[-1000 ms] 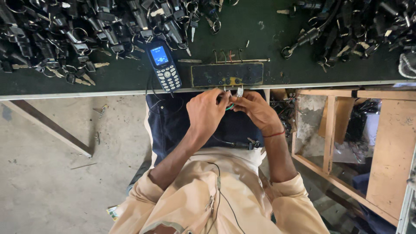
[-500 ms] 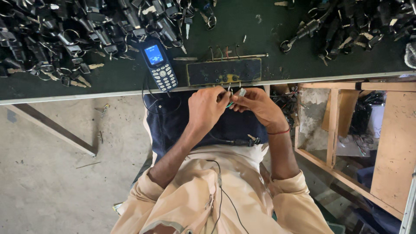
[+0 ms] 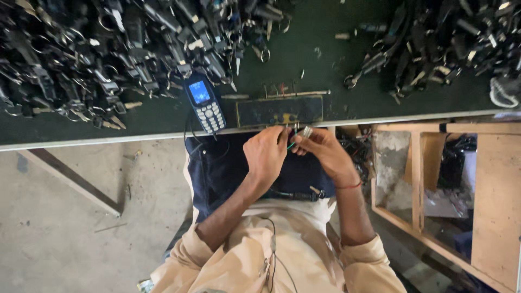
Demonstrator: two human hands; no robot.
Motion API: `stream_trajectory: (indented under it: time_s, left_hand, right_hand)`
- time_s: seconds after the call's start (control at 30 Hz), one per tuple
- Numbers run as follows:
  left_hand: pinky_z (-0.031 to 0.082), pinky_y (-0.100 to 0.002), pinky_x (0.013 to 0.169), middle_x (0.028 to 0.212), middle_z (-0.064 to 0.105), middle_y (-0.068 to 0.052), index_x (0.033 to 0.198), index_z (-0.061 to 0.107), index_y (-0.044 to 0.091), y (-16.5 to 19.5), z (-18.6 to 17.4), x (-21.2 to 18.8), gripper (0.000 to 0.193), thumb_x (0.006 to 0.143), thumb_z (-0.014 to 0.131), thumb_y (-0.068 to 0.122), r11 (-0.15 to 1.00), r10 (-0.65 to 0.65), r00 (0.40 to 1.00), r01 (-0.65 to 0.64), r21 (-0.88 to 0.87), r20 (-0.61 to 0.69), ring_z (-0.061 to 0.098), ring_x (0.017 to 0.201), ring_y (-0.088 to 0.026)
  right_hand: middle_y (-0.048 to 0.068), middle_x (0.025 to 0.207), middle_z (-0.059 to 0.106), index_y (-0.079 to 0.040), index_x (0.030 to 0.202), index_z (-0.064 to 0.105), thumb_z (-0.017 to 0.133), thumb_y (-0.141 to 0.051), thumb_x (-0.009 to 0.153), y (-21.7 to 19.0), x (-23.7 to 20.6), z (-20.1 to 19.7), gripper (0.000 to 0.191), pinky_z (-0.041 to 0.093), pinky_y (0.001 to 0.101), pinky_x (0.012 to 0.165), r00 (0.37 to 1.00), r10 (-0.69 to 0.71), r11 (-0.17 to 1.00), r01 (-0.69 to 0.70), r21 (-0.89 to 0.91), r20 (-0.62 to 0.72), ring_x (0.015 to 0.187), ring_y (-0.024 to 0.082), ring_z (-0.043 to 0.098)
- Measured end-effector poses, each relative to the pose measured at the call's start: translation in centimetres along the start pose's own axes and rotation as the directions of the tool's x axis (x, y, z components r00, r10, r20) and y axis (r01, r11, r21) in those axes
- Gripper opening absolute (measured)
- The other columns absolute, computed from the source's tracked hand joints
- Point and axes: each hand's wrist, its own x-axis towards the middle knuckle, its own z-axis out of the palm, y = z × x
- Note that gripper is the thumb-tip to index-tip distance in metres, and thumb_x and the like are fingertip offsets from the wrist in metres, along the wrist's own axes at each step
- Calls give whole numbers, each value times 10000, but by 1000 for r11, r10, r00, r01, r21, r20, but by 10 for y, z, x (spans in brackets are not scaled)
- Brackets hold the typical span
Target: The person sits at a workbench covered with piles of black DC power connectors and tests them one at a time. They pick a connector, attach its wires to a test board, press buttons on a mobile phone used as a tester, then place the connector back on the table and reach for the next one.
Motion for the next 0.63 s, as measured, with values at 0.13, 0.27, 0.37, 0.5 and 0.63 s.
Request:
stream_trajectory:
  time_s: [0.13,0.27,0.37,0.5,0.63]
  left_hand:
    - [523,-439,651,820,690,-116,905,694,76,-1,-12,-2,111,980,630,126,991,116,993,-118,-67,-35,692,773,-326]
    - [556,-383,621,870,689,-119,1025,670,55,-1,-20,-18,54,982,650,81,974,52,990,-79,-214,-131,701,732,-277]
    - [545,-349,577,783,711,-89,1129,554,44,-4,-23,-24,199,976,673,86,969,-75,994,54,-243,-80,724,671,-229]
    - [520,-343,549,705,716,-110,1215,388,49,-11,-16,-23,330,1014,647,82,878,-239,968,248,-409,74,715,576,-211]
    - [502,-353,496,736,715,-107,1195,369,54,-13,-1,-24,303,1017,613,82,768,-341,935,339,-543,101,688,550,-244]
  right_hand:
    - [16,848,706,-15,987,747,712,-235,1001,0,3,16,223,499,256,719,996,-17,1000,17,2,-93,779,83,618]
    - [-5,809,664,-22,979,734,691,-254,1009,1,3,23,238,486,253,696,995,-55,998,54,-16,-81,751,72,590]
    - [-13,789,641,-21,971,735,678,-264,1019,-2,5,25,254,473,248,686,998,-46,999,45,-22,-45,738,68,571]
    - [-14,773,636,-11,925,723,684,-273,1024,-6,10,26,283,461,245,664,1000,2,998,-3,-59,-17,720,67,561]
    - [-15,763,621,-2,937,739,700,-292,1011,-11,11,24,302,420,247,628,999,47,985,-49,-165,-16,699,65,529]
